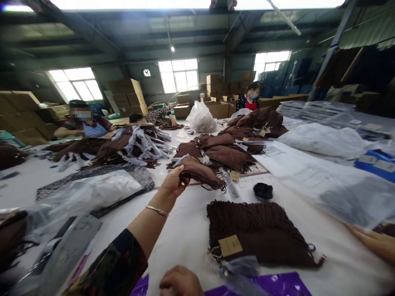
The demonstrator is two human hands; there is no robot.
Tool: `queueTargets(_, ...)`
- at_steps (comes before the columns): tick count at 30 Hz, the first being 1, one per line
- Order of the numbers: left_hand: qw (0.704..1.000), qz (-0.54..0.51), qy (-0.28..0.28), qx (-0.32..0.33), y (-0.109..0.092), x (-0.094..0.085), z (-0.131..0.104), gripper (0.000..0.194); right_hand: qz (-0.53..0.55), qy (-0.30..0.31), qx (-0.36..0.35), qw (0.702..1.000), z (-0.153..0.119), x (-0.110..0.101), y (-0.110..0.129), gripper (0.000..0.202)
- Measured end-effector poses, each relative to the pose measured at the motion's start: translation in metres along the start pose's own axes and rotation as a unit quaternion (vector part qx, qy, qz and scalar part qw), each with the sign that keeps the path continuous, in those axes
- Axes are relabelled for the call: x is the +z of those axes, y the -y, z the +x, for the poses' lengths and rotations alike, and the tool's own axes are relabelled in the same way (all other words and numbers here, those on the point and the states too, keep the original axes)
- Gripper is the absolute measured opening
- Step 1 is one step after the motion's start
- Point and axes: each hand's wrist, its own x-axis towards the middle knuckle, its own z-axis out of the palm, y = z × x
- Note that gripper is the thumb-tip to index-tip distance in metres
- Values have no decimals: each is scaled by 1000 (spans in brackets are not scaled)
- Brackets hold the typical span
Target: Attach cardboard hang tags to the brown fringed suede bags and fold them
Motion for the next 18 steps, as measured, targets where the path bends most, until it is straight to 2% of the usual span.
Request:
queueTargets(2,997,-62,25,46,-16,-12,-44,29,119,-31,58,991,5,-4,31,53)
queueTargets(4,993,-91,44,66,-14,-29,-94,44,253,-80,72,961,13,-6,68,66)
queueTargets(6,995,-76,44,53,3,-47,-144,50,359,-127,55,923,22,-5,101,71)
queueTargets(8,997,-46,45,36,27,-64,-187,47,414,-185,86,887,29,-1,121,61)
queueTargets(11,998,1,50,47,60,-85,-239,43,420,-295,201,835,33,11,122,36)
queueTargets(13,994,84,63,37,71,-101,-267,30,407,-336,269,806,28,19,112,25)
queueTargets(15,972,215,88,20,71,-123,-289,13,394,-352,300,794,18,22,105,21)
queueTargets(16,955,281,87,32,69,-137,-297,15,384,-362,303,794,12,22,105,21)
queueTargets(17,936,341,66,62,64,-152,-303,18,372,-373,301,795,6,21,106,21)
queueTargets(18,914,391,23,106,59,-169,-306,18,358,-385,299,796,0,19,109,22)
